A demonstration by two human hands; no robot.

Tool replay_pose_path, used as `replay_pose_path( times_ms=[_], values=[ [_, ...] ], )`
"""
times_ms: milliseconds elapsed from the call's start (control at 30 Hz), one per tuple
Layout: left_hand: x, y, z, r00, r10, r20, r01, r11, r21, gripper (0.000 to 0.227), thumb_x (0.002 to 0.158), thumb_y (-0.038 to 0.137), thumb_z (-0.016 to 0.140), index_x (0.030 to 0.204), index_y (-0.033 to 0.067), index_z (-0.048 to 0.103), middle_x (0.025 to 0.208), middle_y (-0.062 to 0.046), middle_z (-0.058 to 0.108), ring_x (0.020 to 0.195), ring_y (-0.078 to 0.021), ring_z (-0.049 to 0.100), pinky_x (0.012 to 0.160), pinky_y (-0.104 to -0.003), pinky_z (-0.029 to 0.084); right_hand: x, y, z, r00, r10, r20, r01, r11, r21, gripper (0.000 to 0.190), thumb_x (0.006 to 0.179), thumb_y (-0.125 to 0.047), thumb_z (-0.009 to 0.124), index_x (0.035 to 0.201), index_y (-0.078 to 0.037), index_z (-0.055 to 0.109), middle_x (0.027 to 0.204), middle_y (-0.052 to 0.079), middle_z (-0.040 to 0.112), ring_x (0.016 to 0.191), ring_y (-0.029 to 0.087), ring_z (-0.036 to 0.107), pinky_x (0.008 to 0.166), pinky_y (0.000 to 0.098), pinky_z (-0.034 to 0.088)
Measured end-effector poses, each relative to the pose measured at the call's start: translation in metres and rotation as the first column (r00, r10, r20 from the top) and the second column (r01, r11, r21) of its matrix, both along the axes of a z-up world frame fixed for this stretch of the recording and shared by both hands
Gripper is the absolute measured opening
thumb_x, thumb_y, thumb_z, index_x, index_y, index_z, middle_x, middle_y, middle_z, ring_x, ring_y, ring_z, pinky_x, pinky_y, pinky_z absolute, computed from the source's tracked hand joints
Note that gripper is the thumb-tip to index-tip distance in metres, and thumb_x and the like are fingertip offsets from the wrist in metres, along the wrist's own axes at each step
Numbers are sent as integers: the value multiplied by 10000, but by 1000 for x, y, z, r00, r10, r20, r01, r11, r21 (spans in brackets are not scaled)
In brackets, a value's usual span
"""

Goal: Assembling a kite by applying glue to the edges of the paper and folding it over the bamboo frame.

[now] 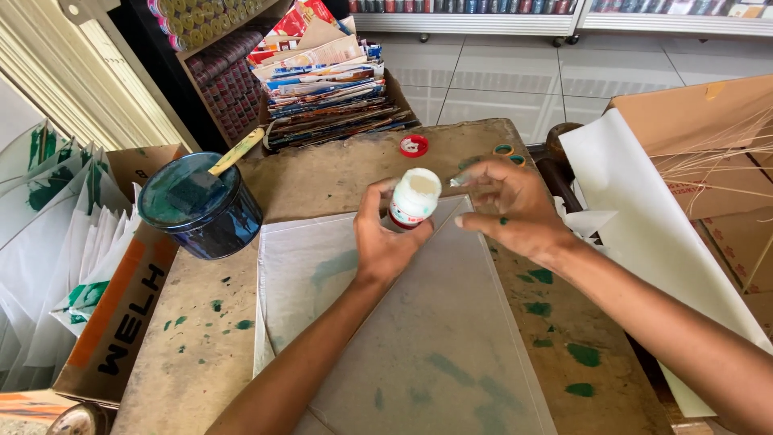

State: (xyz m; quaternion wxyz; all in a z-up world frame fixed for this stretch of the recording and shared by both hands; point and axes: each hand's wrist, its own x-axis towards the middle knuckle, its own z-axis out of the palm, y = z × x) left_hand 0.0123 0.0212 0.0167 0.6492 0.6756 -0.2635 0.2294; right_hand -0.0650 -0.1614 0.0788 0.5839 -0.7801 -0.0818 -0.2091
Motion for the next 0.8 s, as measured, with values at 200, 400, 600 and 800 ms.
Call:
replay_pose_path(
  times_ms=[200,400,600,800],
  values=[
    [4,2,6,928,117,-354,-89,992,94,606,622,85,863,1185,41,645,1087,-187,727,1080,-375,704,936,-488,524,-7,-26,-27,996,-53,-71,53,999,-2,473,700,138,713,1152,1,708,1139,150,660,1138,299,670,910,438,533],
    [12,0,-1,902,138,-410,-81,985,154,650,600,154,885,1192,84,625,1120,-171,726,1124,-354,691,935,-480,528,-64,-26,-21,956,-198,-217,109,926,-361,425,818,147,610,1223,54,699,1069,265,676,1061,398,700,850,514,590],
    [4,2,-8,941,318,119,-328,942,70,867,546,97,751,1344,56,416,1318,-162,444,1254,-413,454,1068,-540,339,-60,-27,-38,967,-217,-135,120,850,-513,393,935,-82,608,1306,41,643,1125,316,645,1091,503,651,827,635,565],
    [-13,-14,-17,762,-272,588,-21,897,442,247,680,70,621,918,133,641,1086,-36,579,1013,-299,614,802,-413,467,-59,-20,-39,949,-245,-200,96,826,-556,464,894,-202,730,1308,-14,635,1156,245,628,1138,430,635,864,572,566]
  ],
)
